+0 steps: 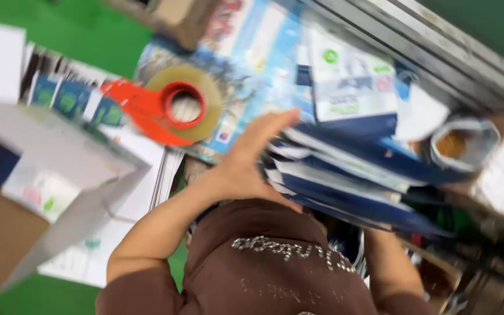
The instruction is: The recorder packages individual protective masks into boxes and seals the boxes with a tape dispenser.
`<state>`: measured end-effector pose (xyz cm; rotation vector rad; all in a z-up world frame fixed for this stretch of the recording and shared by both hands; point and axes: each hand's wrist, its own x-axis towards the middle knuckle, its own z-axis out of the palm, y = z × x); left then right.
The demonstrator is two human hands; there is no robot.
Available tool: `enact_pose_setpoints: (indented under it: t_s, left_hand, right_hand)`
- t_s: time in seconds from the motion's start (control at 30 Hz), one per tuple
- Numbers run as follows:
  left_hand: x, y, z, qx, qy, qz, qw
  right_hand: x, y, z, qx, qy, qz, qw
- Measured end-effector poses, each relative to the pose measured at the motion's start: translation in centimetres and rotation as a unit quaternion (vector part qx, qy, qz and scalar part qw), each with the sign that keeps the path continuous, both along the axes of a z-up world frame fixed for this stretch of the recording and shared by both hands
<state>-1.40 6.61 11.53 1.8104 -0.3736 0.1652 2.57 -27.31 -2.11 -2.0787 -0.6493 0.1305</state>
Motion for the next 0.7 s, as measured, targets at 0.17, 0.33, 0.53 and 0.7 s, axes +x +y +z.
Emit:
enact_pose_setpoints:
  t_s: [0.17,0.33,0.53,0.7]
  left_hand:
    - [-3.0,-3.0,-10.3,0.036,-0.088,0.091,0.991]
    - [-3.8,-3.6,-6.6,0.057,-0.194,0.156,0.967]
    - [-13.2,4.2,4.4,-0.278,0.176,0.26,0.908]
    - [-24.0,17.5,10.4,-0.278,0.035,0.458,0.844]
  right_hand:
    - [-0.1,-3.9,-10.9,-0.05,-0.014,0.056,0.997]
    - [0.7,-1.5,-9.3,-0.238,0.006,0.025,0.971]
    - [1.1,8.1,4.1,0.242,0.3,0.232,0.893]
    - [3.3,12.9,1.0,0.218,0.377,0.321,0.841]
